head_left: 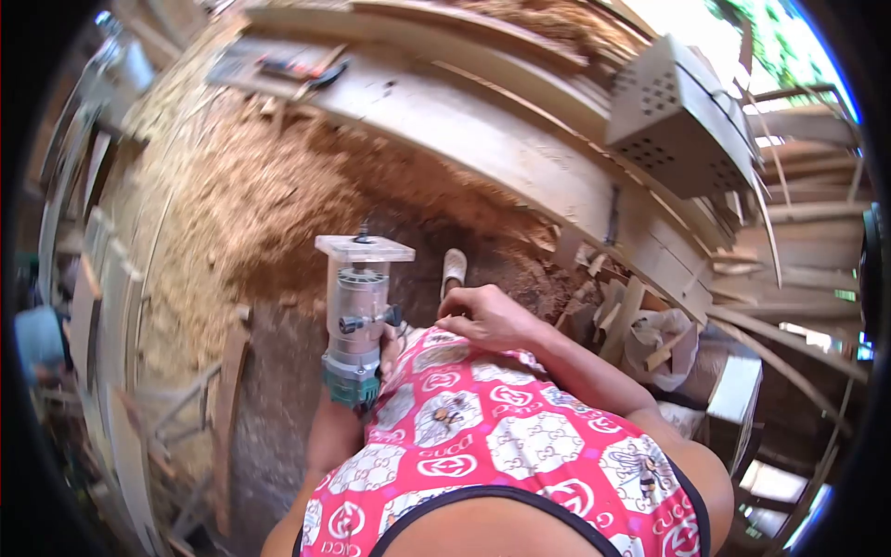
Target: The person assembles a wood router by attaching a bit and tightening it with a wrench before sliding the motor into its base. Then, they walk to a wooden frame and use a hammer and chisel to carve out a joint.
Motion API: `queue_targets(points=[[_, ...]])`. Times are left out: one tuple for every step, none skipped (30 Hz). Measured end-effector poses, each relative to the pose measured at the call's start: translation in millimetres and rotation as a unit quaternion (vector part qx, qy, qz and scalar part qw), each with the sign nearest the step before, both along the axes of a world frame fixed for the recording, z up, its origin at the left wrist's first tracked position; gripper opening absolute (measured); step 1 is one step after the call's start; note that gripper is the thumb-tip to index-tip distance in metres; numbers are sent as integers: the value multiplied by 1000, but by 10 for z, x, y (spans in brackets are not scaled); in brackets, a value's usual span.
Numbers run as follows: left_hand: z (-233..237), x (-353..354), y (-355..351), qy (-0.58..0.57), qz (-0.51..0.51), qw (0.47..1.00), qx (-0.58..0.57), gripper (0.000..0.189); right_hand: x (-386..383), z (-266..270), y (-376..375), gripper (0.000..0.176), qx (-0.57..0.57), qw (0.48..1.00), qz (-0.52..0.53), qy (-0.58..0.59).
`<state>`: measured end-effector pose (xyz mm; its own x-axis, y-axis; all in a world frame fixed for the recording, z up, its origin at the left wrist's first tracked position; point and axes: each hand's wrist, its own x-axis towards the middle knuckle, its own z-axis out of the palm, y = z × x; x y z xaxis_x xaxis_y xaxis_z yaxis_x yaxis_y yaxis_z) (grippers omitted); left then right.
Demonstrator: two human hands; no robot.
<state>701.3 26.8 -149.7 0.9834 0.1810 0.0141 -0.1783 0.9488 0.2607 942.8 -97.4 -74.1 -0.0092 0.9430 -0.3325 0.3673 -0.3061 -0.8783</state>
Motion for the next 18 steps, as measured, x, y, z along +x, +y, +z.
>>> queue_targets(points=[[117,151,112,-78,-27,997,-8,85,21,-48,-37,30,1,1000,7,-24],[114,226,169,-84,-45,995,-3,85,32,-96,-72,31,6,998,17,-58],[101,254,211,-21,-17,999,42,90,35,-96,-120,32,-5,995,17,-97],[93,266,272,43,15,995,88,95,32,-85,-150,33,-17,991,21,-133],[102,375,408,102,13,981,166,89,107,-106,-159,33,-12,991,15,-130],[83,474,538,159,2,969,187,75,149,-204,-200,34,-27,984,5,-174],[-1,620,655,194,3,955,223,68,207,-245,-242,36,-41,975,-3,-218],[23,900,750,231,4,939,256,61,363,-246,-270,36,-41,976,-7,-214],[32,1211,782,264,3,926,269,53,546,-260,-318,38,-66,973,-33,-216],[9,1537,780,298,5,908,295,45,735,-287,-368,40,-92,970,-58,-218],[-108,1838,802,316,-5,883,348,42,925,-328,-423,40,-106,969,-78,-209],[-105,1637,922,320,-5,859,401,39,606,-216,-367,40,-103,967,-78,-219],[-91,2024,841,340,-7,843,417,37,847,-234,-449,40,-113,962,-113,-222],[-105,2356,732,360,-8,827,432,36,1030,-276,-538,40,-123,955,-148,-224],[-284,2674,676,370,-8,818,441,35,1216,-269,-607,40,-127,955,-148,-222],[-360,2960,579,377,-13,814,442,35,1367,-274,-687,40,-135,949,-176,-223],[-527,3235,487,389,-15,807,444,35,1495,-280,-771,40,-143,943,-202,-224],[-660,3497,394,402,-16,800,446,36,1620,-285,-852,41,-150,935,-228,-226]])
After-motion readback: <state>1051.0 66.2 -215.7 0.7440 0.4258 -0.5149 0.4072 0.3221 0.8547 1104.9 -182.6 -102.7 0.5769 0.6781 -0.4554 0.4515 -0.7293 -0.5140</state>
